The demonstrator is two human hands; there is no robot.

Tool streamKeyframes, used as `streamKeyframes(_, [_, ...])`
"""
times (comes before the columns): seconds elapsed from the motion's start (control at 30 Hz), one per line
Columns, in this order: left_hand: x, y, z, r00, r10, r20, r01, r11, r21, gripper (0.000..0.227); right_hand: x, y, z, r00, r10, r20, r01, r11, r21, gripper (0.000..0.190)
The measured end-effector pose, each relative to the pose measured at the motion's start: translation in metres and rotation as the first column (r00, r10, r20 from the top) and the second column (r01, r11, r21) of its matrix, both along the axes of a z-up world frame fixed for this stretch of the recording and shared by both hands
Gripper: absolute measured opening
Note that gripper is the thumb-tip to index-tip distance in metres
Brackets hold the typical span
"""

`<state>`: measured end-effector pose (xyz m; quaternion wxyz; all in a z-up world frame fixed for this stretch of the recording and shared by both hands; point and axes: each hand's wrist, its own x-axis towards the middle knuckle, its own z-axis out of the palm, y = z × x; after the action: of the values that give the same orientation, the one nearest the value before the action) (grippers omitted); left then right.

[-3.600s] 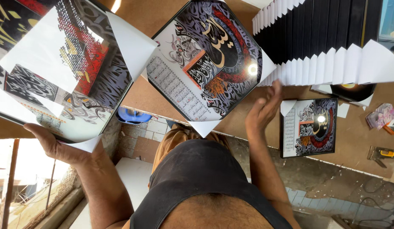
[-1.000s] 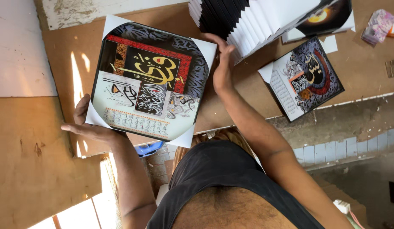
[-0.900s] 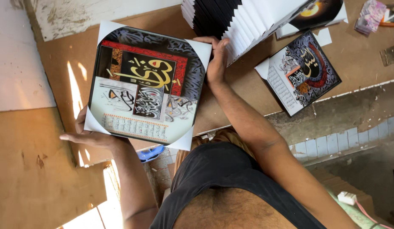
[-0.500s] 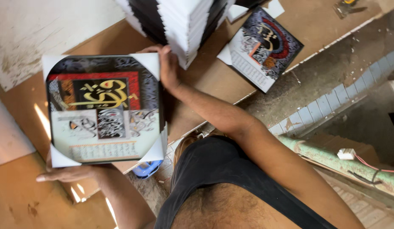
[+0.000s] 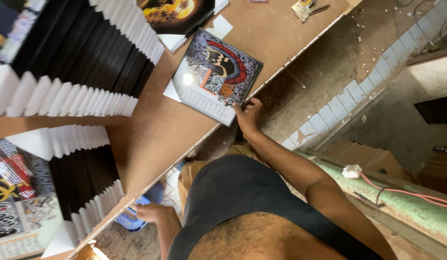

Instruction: The person assembles picture frames by inserting printed images into black frames and securing them with white backing paper. They use a utility knife to trim excess paper and stack the completed frames on the table.

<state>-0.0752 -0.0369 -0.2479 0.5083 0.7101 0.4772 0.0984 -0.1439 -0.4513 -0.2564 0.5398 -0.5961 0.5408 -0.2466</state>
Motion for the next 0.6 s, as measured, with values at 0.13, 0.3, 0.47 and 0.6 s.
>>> streamKeyframes(0.13, [-0.01,-0.118,0.002,0.89,-0.388,0.239,0.427,0.894,-0.137,0.034,-0.021,-0.04,-0.049,0.967,0.108,0.232,-0.252,0.563,0.787,0.048])
streamKeyframes(0.3, [0.013,-0.227,0.054,0.686,-0.657,0.313,0.689,0.724,0.009,0.024,-0.039,-0.069,-0.039,0.917,0.257,0.303,-0.398,0.598,0.696,0.036])
streamKeyframes(0.47, [0.03,-0.278,0.075,0.451,-0.782,0.43,0.831,0.544,0.119,0.024,-0.068,-0.118,-0.006,0.928,0.277,0.249,-0.371,0.741,0.559,0.033])
streamKeyframes(0.6, [0.05,-0.324,0.058,0.466,-0.837,0.286,0.86,0.504,0.073,0.026,-0.073,-0.163,0.013,0.85,0.224,0.476,-0.457,0.763,0.458,0.034])
